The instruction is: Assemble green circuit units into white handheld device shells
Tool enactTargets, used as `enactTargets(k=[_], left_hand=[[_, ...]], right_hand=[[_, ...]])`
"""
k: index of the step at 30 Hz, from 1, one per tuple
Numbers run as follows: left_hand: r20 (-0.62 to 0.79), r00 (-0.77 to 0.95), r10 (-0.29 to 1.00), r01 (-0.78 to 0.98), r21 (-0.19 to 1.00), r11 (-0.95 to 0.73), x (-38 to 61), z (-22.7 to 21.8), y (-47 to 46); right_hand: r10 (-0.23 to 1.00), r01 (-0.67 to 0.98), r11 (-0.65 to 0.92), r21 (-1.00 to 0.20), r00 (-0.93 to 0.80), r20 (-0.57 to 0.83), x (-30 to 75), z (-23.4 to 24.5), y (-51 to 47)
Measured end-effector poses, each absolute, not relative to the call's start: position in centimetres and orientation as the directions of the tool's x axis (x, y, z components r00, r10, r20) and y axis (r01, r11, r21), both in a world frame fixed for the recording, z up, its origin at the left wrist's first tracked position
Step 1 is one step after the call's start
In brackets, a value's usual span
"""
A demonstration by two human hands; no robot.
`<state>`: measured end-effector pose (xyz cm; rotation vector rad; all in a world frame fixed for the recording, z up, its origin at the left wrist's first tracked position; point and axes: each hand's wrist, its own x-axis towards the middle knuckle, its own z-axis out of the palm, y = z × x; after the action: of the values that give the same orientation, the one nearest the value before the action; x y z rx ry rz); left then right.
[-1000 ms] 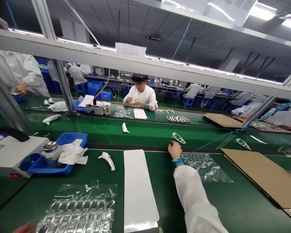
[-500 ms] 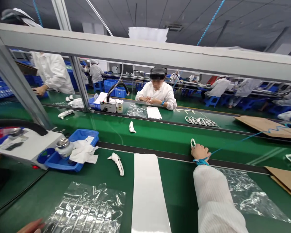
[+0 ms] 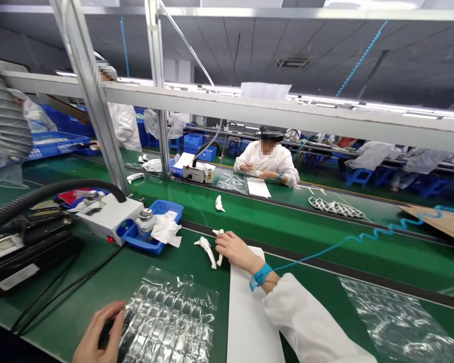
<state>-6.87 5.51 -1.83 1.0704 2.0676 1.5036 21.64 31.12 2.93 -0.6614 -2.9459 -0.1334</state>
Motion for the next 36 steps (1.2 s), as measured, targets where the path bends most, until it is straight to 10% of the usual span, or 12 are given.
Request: enactTargets(k=[36], left_hand=[[0.357,-0.561,0.747,0.436,0.894,-0.100,-7.8,-3.0,5.2]], right_hand=[[0.685,0.715,0.692,0.096,-0.693,0.224,11.6,2.6,24.4]])
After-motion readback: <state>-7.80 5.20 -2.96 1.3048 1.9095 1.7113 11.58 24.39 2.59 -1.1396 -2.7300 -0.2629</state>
